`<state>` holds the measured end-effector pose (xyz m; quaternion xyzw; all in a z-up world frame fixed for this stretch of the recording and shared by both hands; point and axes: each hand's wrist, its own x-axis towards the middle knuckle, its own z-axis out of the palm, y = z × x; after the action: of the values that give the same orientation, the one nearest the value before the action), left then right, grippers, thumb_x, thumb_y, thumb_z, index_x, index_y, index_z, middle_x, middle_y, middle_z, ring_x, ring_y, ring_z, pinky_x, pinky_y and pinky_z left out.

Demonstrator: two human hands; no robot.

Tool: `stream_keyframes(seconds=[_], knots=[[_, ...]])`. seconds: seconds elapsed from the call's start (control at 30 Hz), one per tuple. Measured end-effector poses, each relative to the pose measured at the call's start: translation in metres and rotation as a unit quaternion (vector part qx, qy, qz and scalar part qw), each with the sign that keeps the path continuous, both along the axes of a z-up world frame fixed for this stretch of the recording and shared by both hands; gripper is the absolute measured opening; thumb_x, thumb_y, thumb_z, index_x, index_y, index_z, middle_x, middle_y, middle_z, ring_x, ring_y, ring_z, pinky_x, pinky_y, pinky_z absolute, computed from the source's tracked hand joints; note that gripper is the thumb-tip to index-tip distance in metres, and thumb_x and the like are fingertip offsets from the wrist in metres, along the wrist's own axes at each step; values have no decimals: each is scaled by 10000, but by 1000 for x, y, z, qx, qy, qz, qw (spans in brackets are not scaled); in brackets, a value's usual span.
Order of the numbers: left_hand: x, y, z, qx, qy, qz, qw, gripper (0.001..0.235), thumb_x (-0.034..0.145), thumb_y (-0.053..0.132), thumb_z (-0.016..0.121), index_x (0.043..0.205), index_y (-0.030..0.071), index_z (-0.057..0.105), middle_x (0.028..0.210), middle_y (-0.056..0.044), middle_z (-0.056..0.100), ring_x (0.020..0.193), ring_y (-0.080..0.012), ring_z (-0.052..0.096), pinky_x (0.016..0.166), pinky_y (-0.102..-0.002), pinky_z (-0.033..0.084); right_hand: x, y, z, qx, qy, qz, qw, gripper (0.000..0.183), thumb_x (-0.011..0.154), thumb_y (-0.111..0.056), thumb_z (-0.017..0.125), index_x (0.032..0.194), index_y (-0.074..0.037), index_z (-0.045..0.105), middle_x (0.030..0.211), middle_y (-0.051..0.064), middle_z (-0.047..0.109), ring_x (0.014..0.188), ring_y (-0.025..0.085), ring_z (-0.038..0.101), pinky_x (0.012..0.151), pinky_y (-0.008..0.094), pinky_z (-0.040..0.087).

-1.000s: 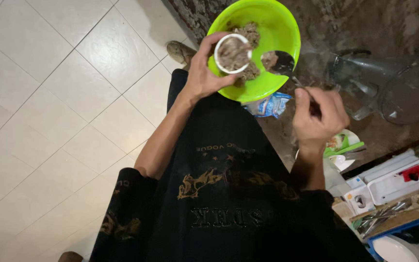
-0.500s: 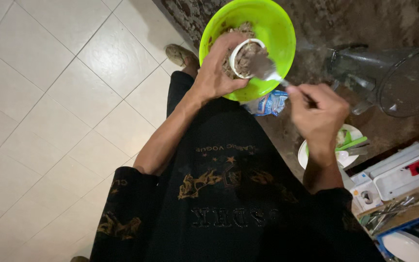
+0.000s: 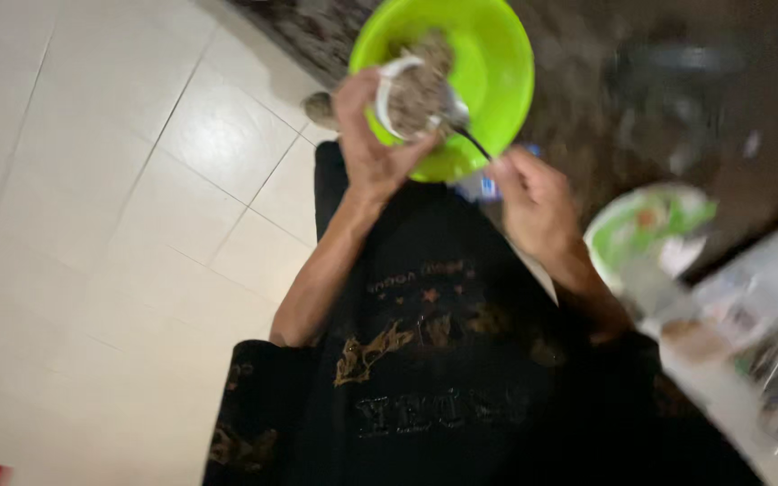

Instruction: The person uses a spoon to scoop ground meat from a green bowl into small white containers, alternating between filling the containers and adjusting meat patties on a metal tray.

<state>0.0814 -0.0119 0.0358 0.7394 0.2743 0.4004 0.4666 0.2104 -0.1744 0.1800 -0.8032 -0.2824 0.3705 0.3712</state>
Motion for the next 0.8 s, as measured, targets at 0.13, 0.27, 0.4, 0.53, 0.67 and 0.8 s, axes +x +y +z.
stream_keyframes(seconds=[0.13,0.27,0.4,0.53,0.67,0.8], knots=[[-4,-2,5,-16,15,-18,1000,943,684,101,1019,1407,114,414,1405,-127,505,1363,-320,520,1158,-439,506,-27,13,11,-70,-109,-25,991,249,1094,-245,590,1191,-63,730,899,95,733,675,159,641,601,323,500],[-2,4,7,-4,7,-88,996,981,663,145,1032,1413,108,401,1402,-131,505,1345,-316,526,1158,-456,475,-37,20,24,-54,-347,29,936,216,1018,-221,743,1091,-22,786,754,135,681,573,229,633,503,352,466],[-3,15,10,-24,15,-113,993,939,739,224,994,1442,115,382,1427,-148,515,1346,-328,532,1170,-446,476,-43,15,46,-73,-282,-78,953,181,1032,-183,740,1114,-30,791,741,98,643,574,195,607,505,337,445],[-2,29,8,-57,-22,-162,985,898,719,238,954,1425,104,415,1395,-153,514,1349,-331,532,1125,-454,473,-66,28,46,-84,-331,-100,935,136,1056,-179,769,1122,-60,779,781,65,653,614,173,611,568,340,470],[1,49,3,-31,-29,-235,971,961,703,269,962,1425,50,368,1376,-151,507,1311,-299,526,1130,-457,494,-81,46,31,-115,-411,-76,901,109,989,-168,844,1029,-74,807,731,47,659,557,172,602,508,334,472],[-6,74,3,-128,7,-304,944,805,748,170,951,1390,95,470,1380,-121,571,1288,-256,609,1111,-394,540,-99,51,33,-123,-358,-191,906,59,1066,-178,810,1080,-121,798,886,48,713,761,133,731,612,274,538]])
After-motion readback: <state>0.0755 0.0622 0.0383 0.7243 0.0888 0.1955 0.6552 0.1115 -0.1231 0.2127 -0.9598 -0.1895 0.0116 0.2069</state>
